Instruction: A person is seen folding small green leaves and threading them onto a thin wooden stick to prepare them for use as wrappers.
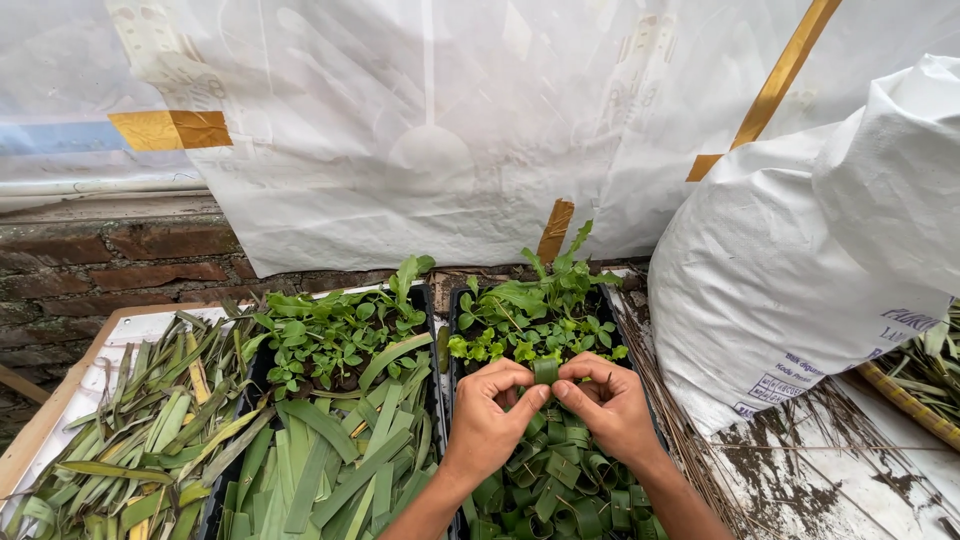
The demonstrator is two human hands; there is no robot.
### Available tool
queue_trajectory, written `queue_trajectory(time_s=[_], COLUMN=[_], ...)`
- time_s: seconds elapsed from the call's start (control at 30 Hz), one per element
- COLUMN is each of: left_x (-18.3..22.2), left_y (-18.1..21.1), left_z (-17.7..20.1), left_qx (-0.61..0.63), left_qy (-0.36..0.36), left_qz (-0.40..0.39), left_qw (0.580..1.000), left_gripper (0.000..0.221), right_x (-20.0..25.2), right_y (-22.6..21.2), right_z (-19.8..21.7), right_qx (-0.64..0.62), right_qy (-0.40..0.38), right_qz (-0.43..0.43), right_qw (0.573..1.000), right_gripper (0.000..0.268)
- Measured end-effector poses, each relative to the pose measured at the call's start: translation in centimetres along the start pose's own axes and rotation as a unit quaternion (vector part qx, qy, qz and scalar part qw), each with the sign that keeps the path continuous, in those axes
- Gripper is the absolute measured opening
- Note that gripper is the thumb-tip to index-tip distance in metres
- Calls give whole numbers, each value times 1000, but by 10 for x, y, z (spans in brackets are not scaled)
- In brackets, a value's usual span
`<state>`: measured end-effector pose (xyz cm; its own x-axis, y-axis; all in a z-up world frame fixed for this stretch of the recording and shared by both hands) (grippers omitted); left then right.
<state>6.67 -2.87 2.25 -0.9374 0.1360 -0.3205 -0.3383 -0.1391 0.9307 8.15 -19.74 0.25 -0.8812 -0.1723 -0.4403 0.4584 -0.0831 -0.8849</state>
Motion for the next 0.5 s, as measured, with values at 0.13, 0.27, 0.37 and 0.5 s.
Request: queue_trajectory(time_s=[0.13,0.27,0.37,0.5], left_x=[5,8,6,3], left_y=[15,4,5,4], left_z=[-4,-12,-12,-7], left_qx=[-15,25,33,10], left_qy=[-8,-40,-36,-27], left_qz=[-22,31,27,23], left_qw=[1000,998,998,999], left_gripper=[11,25,27,30], right_x=[1,2,1,1], right_y=[-5,-1,5,8], right_z=[0,4,5,5], right_qx=[-15,-28,-36,-12], right_qy=[-9,0,2,3], right_qz=[25,16,6,-24], right_qw=[1000,999,999,1000], right_gripper=[14,11,11,13])
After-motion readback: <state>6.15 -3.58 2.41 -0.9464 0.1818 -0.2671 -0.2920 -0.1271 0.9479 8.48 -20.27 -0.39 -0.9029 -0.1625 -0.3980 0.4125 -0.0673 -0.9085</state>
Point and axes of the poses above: each hand's wrist, its own x-axis away from the middle knuckle, its own z-axis out of the back of the hand, y = z × x, the point moved 9 cm from there along -x, towards the middle knuckle, and after that the axes turned 2 degrees about -y, right-handed, at the moved point
